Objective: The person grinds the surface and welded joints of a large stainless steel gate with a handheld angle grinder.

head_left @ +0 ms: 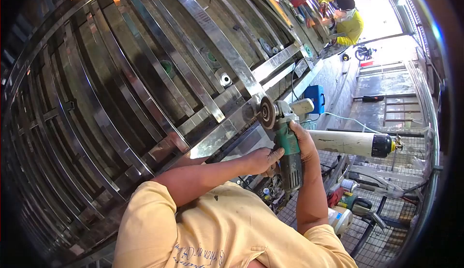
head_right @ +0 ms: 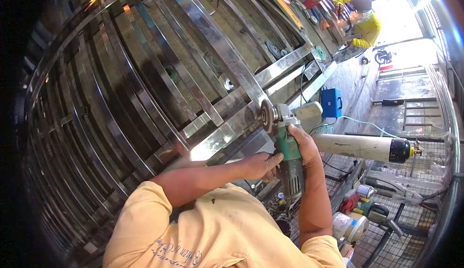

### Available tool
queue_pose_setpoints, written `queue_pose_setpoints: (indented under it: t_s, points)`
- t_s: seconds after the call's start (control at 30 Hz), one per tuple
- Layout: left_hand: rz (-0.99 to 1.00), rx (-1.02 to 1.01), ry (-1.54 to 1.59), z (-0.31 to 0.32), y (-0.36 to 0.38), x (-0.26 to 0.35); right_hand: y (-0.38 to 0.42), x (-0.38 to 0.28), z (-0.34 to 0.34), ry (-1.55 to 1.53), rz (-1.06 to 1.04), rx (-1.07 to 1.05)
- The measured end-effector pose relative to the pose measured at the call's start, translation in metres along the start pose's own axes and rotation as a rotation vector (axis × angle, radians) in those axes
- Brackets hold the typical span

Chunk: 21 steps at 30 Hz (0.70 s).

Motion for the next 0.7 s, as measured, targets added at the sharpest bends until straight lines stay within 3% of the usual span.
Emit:
queue_pose_setpoints:
  t_s: [0.7]
  points:
    - [0.002, -0.051, -0.022, 0.0002, 0.004, 0.0072, -0.0074, 0.0032, -0.0112, 0.083, -0.028, -0.098]
Point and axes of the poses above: each hand's wrist, its own y-axis away from the middle knuckle, its own z-axis out of the palm, x = y × z, the point moved 1 cm from there along -y, towards the middle knuckle, and after that the axes turned 11 degrees about x, right-handed, at the moved point
